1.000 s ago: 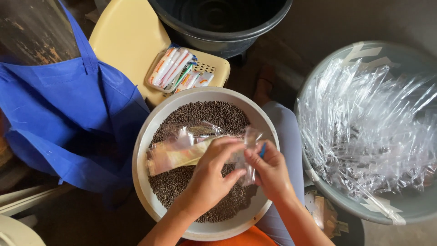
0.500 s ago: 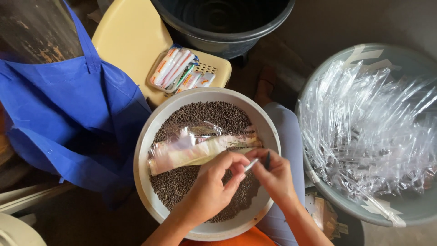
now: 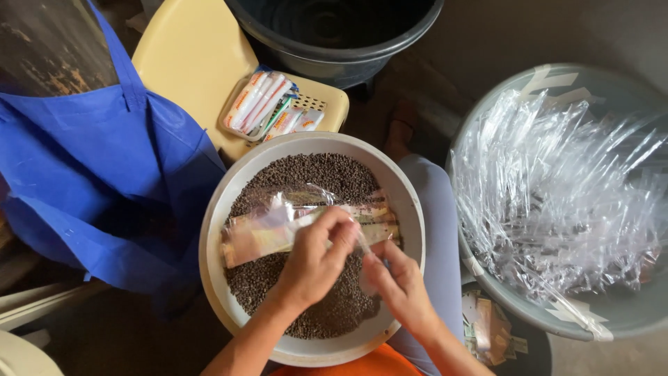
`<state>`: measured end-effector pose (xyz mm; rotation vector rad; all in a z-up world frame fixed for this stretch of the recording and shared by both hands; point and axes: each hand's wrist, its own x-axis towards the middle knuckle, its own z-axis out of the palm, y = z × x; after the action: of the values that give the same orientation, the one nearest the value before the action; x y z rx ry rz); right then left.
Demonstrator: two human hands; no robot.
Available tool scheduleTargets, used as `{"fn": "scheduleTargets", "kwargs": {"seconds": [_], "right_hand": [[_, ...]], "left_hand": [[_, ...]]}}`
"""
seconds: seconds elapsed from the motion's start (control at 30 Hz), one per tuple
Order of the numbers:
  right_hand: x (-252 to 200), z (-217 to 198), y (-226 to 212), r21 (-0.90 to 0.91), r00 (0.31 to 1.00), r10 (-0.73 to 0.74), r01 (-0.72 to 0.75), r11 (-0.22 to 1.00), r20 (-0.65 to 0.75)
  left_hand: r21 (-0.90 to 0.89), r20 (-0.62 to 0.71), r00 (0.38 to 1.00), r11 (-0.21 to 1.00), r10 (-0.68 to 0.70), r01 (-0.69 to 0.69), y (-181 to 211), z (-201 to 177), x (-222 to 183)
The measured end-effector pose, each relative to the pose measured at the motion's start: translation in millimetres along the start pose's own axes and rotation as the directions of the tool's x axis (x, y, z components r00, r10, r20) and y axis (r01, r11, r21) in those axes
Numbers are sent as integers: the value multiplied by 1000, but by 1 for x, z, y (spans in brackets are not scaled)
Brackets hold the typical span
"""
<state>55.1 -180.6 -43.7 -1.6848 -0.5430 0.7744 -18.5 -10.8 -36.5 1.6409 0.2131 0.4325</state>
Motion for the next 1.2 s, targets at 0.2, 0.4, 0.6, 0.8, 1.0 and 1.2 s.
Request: {"fn": "scheduleTargets", "kwargs": {"seconds": [0.2, 0.4, 0.6, 0.8, 1.0, 1.2], "right_hand": [[-26, -7, -10, -105, 990, -138, 138, 985, 11], [-24, -69, 2, -316, 941, -337, 311, 896, -28], [-11, -111, -5, -527, 952, -210, 63, 847, -223], [-13, -152, 27, -650, 949, -139, -82, 756, -283], [17, -274, 136, -880, 860, -291, -306, 364, -420], [21, -241, 89, -720, 778, -304, -256, 646, -550]], "left_hand": [[-46, -284, 952, 991, 111, -129, 50, -30, 31], [-153, -376, 907, 952, 191, -264, 49, -26, 65], [-23, -255, 959, 991, 119, -129, 73, -2, 75], [-28, -245, 952, 980, 185, -197, 38, 19, 89], [732, 358, 933, 613, 26, -298, -20, 68, 35], [584, 229, 971, 789, 66, -191, -19, 59, 34]]}}
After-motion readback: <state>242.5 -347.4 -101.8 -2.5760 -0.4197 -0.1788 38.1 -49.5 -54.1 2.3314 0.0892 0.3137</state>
